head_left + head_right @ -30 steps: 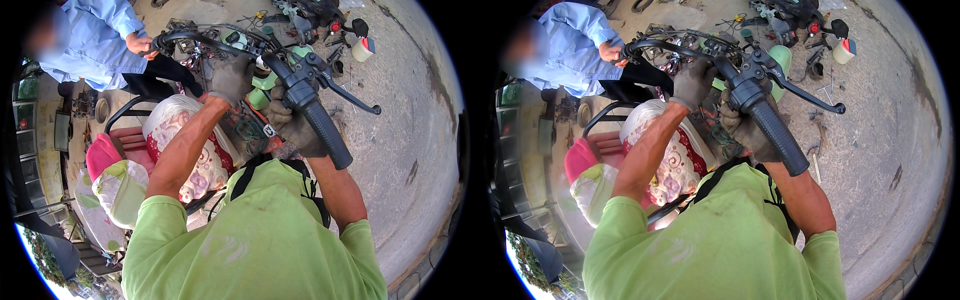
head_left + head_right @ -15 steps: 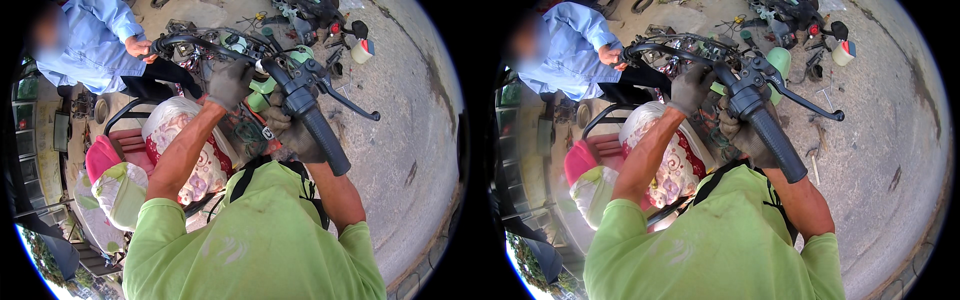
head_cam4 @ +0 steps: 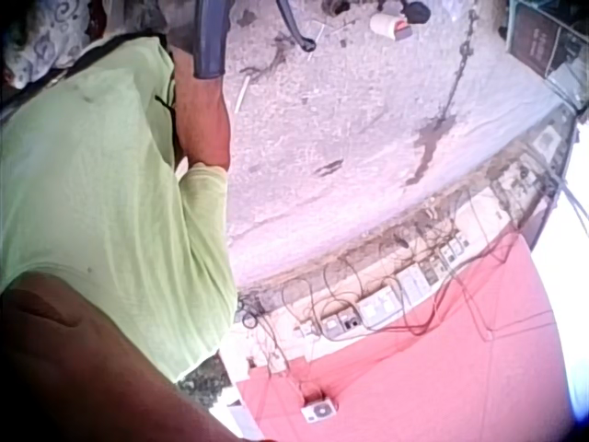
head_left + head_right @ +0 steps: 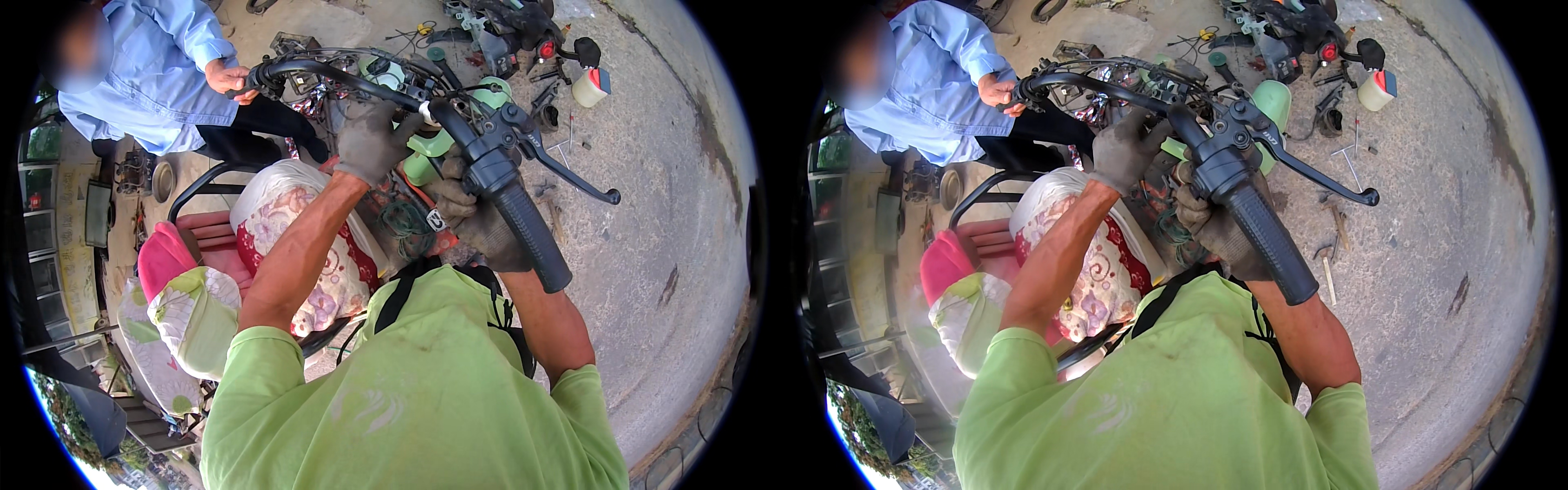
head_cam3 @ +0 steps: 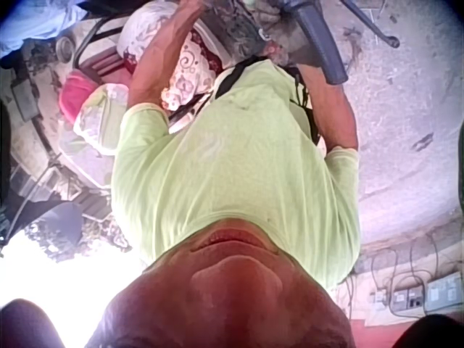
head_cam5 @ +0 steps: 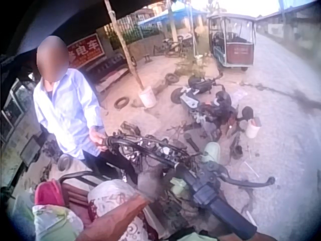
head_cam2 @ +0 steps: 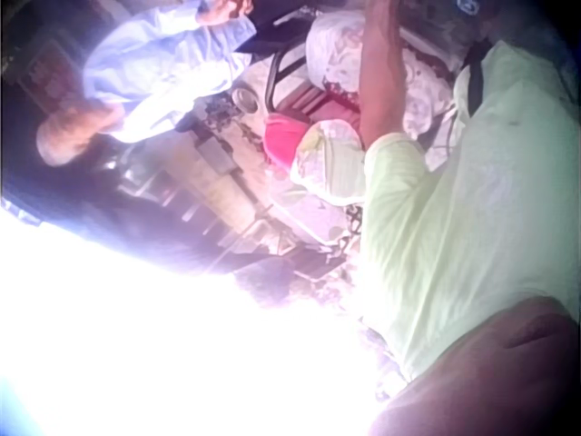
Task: The person uses an angle grinder to cut a metal part of a green scooter. After cutting, the person removes gloves and adjusts the scooter's handlebars and throttle while another person holds the scooter steady.
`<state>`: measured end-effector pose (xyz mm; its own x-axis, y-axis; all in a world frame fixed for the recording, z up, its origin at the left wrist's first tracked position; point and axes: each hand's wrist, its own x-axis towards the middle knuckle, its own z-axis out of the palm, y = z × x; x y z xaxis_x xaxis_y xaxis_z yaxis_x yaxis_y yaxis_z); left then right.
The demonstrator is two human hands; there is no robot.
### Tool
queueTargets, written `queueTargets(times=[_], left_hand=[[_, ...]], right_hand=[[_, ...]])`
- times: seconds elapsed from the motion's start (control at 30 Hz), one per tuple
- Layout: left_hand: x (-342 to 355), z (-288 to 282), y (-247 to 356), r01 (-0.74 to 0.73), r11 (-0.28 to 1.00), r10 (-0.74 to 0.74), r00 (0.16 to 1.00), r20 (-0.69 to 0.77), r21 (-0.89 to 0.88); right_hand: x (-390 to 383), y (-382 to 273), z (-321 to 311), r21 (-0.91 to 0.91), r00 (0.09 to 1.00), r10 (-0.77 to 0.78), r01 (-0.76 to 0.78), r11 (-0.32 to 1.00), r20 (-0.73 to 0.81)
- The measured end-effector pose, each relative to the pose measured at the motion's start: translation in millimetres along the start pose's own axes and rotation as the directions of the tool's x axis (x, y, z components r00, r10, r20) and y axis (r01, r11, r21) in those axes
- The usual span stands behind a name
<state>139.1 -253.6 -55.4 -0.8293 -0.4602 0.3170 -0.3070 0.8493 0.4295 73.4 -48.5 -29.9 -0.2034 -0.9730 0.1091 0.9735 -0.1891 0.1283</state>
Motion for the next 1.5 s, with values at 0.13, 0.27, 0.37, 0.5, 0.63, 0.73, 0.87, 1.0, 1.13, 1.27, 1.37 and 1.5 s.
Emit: queueTargets(times=[0.13,0.27,0.37,0.5,0.63,0.73,0.87,1.0,1.13,1.27,1.37,1.5], left_hand=[[1.8,12.0,-11.5,-0.084,0.996,0.083,0.995,-0.055,-0.004],[-0.7,11.1,-9.6,-0.078,0.997,0.077,0.995,-0.061,-0.026],[0.8,3.0,-4.1,-0.053,0.998,0.053,0.998,-0.026,-0.013],[0.2,14.3,-13.9,-0.088,0.996,0.089,0.996,-0.023,0.021],[-0.1,7.8,-9.7,-0.104,0.994,0.103,0.994,-0.043,-0.035],[0.7,-8.0,0.2,0.022,1.0,-0.022,0.998,0.056,0.001],[-0.9,11.6,-15.7,-0.06,0.998,0.06,0.998,-0.011,-0.016],[-1.3,5.2,-6.9,-0.023,0.995,0.021,1.0,-0.023,-0.099],[2.9,4.7,-8.4,0.006,0.999,-0.005,1.0,0.019,-0.038],[2.0,13.1,-12.3,-0.104,0.991,0.098,0.992,-0.082,-0.081],[1.1,5.4,-7.5,-0.017,0.996,0.016,1.0,-0.005,-0.086],[6.9,-1.2,-1.8,0.008,0.998,-0.005,0.999,0.041,-0.061]], right_hand=[[-0.1,3.3,3.8,0.014,0.999,-0.004,0.005,1.0,-0.035],[-0.4,2.8,1.0,0.03,0.999,-0.003,0.005,1.0,-0.054],[-0.1,0.7,-2.0,0.016,1.0,-0.003,0.003,1.0,-0.023],[0.9,3.9,-2.9,0.033,1.0,0.0,0.001,0.999,-0.007],[-1.8,0.4,-6.6,0.023,0.999,0.006,-0.005,1.0,-0.051],[-2.4,1.1,-0.6,-0.005,0.999,-0.005,0.005,1.0,-0.053],[-3.0,4.5,1.7,0.016,0.996,-0.015,0.017,1.0,-0.084],[-5.9,5.7,-2.0,0.017,0.993,-0.045,0.047,0.999,-0.113],[-7.4,7.1,-2.7,0.026,0.988,-0.073,0.078,0.997,-0.135],[-9.1,5.6,-4.1,0.051,0.993,-0.043,0.048,0.998,-0.11],[-8.4,4.6,-2.8,0.028,0.991,-0.046,0.05,0.998,-0.129],[-10.5,4.6,-4.5,-0.016,0.988,-0.059,0.058,0.998,-0.142]])
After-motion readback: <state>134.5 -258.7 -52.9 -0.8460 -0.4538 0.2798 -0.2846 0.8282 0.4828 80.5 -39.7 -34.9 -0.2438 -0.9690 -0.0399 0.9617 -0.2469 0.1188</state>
